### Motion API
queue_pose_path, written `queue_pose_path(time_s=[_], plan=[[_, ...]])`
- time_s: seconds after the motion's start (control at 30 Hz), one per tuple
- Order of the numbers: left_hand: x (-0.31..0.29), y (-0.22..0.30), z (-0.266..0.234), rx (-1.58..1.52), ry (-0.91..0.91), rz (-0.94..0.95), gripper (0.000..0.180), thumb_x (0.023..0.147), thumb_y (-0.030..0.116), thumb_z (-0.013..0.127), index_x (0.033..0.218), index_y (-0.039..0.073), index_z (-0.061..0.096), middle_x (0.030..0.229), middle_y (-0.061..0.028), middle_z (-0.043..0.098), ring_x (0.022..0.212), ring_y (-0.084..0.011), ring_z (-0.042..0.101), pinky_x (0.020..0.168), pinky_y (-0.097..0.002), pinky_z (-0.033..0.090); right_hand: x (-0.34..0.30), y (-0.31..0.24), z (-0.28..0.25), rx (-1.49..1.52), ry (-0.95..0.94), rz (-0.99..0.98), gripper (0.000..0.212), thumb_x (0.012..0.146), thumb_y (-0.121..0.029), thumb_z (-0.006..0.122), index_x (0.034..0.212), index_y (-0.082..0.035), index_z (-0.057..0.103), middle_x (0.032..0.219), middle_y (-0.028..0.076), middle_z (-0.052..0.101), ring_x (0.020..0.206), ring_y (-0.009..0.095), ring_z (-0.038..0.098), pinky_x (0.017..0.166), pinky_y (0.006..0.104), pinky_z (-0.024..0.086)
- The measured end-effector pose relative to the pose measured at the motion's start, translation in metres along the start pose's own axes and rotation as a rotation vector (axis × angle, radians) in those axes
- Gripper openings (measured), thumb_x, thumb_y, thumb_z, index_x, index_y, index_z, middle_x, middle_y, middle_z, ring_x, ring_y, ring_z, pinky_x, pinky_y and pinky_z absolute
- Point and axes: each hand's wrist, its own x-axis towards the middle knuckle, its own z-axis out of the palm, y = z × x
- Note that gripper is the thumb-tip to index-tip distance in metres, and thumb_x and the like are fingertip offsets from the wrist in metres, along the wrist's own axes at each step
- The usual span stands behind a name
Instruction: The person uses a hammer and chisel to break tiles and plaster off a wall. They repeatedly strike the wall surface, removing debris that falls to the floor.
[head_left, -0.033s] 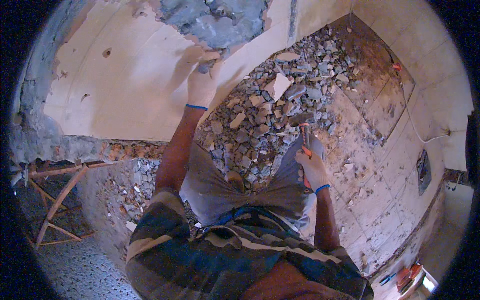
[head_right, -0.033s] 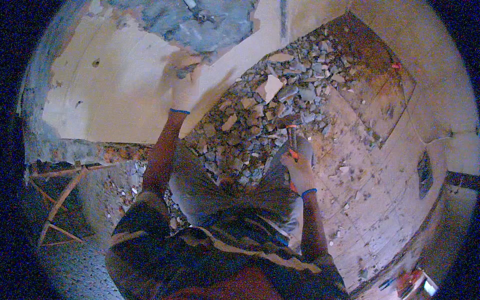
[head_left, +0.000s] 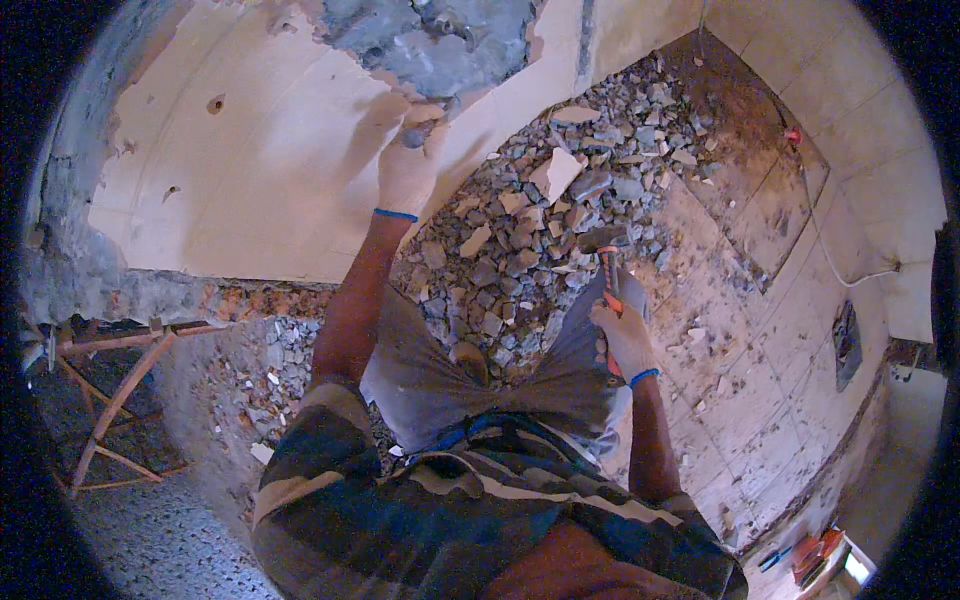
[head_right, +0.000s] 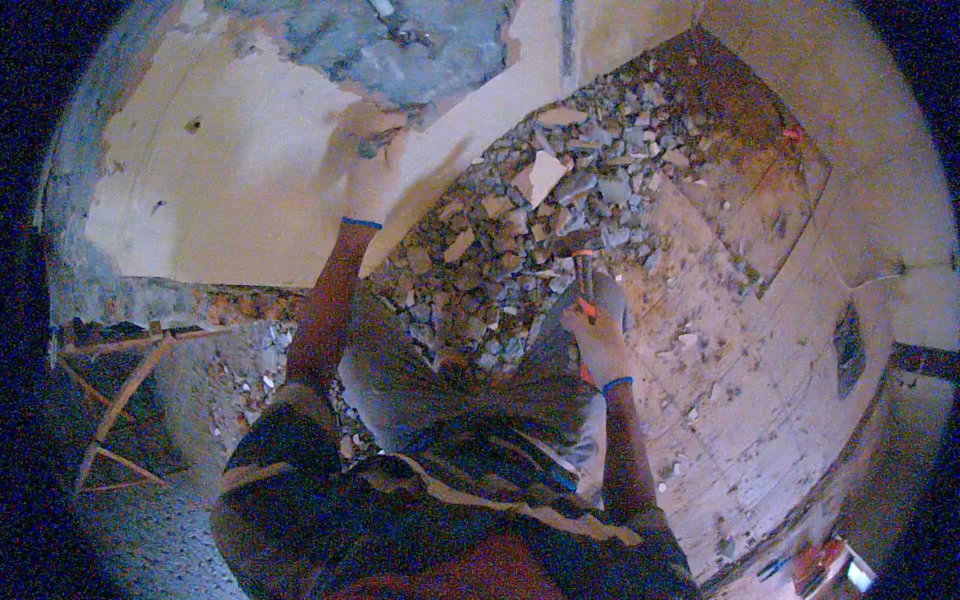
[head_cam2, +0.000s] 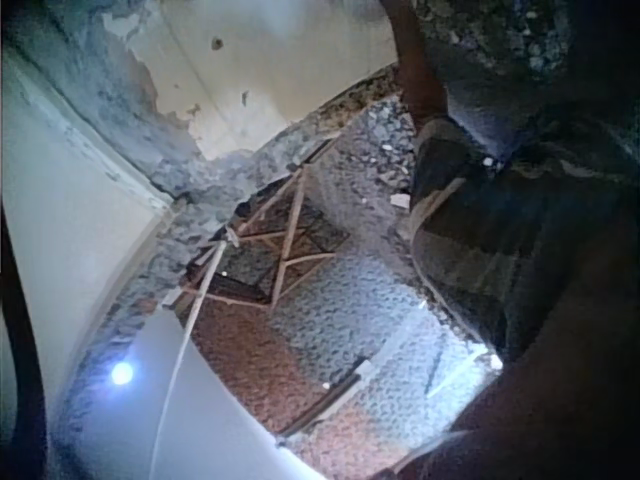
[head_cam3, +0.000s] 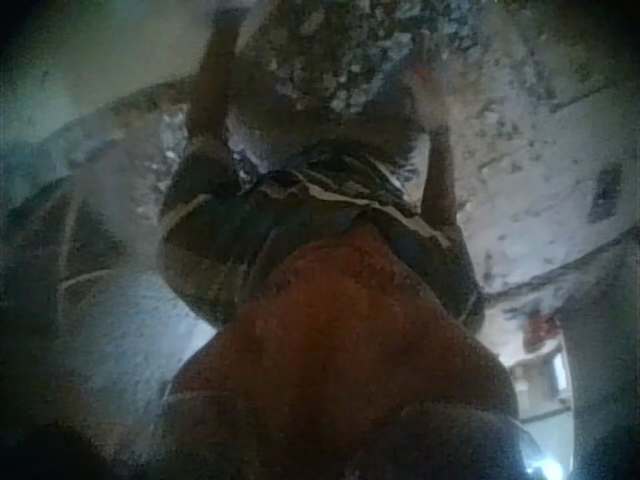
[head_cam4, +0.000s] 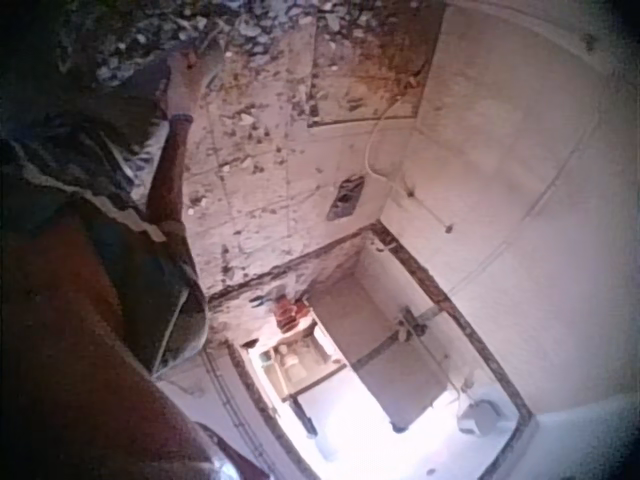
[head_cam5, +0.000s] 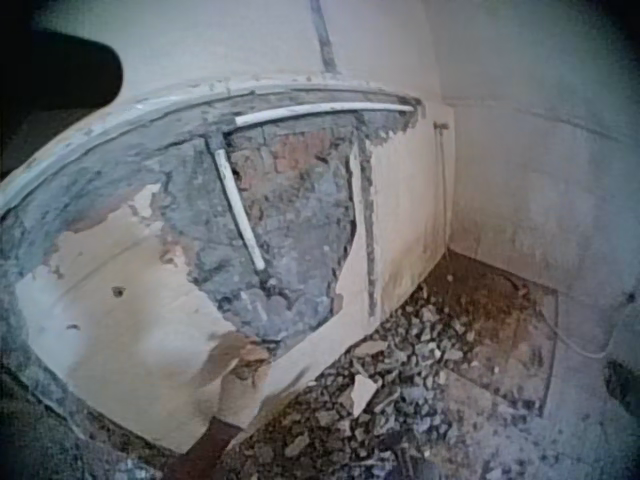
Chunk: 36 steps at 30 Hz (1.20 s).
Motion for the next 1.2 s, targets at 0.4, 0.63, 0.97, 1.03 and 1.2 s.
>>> queue_pose_path(time_s=[0.4, 0.63, 0.97, 1.03, 1.2], plan=[[0.038, -0.044, -0.034, 0.206, 0.035, 0.267, 0.024, 0.099, 0.029, 0.066, 0.103, 0.008, 0.077, 0.116, -0.0134, 0.076, 0.107, -0.0385, 0.070, 0.100, -0.0449, 0.054, -0.009, -0.025, 0.036, -0.319, 0.294, -0.406, 0.051, 0.095, -0.031, 0.076, 0.135, -0.002, 0.062, 0.095, 0.008, 0.077, 0.069, 0.018, 0.072, 0.065, 0.0335, 0.057], [0.052, -0.035, -0.042, 0.417, -0.240, 0.130, 0.025, 0.101, 0.033, 0.065, 0.107, 0.011, 0.076, 0.114, -0.0085, 0.077, 0.108, -0.0347, 0.071, 0.097, -0.0476, 0.056, -0.086, -0.146, 0.080, -0.329, 0.236, -0.601, 0.053, 0.091, -0.028, 0.083, 0.133, -0.005, 0.062, 0.103, 0.019, 0.078, 0.090, 0.038, 0.078, 0.077, 0.0434, 0.060], [0.046, -0.063, -0.019, -0.087, -0.272, 0.107, 0.030, 0.100, 0.022, 0.066, 0.127, 0.010, 0.070, 0.126, -0.0126, 0.074, 0.116, -0.0335, 0.068, 0.102, -0.0460, 0.053, -0.116, -0.244, 0.136, -0.462, 0.234, -1.044, 0.042, 0.093, -0.034, 0.080, 0.121, -0.006, 0.064, 0.091, 0.018, 0.074, 0.084, 0.040, 0.075, 0.070, 0.0506, 0.058], [0.040, -0.068, -0.021, 0.017, -0.211, 0.238, 0.030, 0.100, 0.021, 0.067, 0.127, 0.008, 0.071, 0.128, -0.0126, 0.074, 0.118, -0.0343, 0.068, 0.104, -0.0473, 0.052, -0.097, -0.252, 0.144, -0.538, 0.267, -0.914, 0.041, 0.094, -0.036, 0.078, 0.118, -0.006, 0.063, 0.090, 0.018, 0.074, 0.083, 0.040, 0.075, 0.070, 0.0515, 0.058], [0.034, -0.052, -0.032, -0.195, -0.174, 0.116, 0.026, 0.100, 0.021, 0.068, 0.123, 0.009, 0.072, 0.125, -0.0120, 0.074, 0.120, -0.0338, 0.067, 0.107, -0.0485, 0.051, -0.096, -0.256, 0.152, -0.530, 0.264, -0.785, 0.043, 0.094, -0.035, 0.077, 0.119, -0.004, 0.063, 0.087, 0.015, 0.074, 0.076, 0.040, 0.074, 0.066, 0.0512, 0.058]])
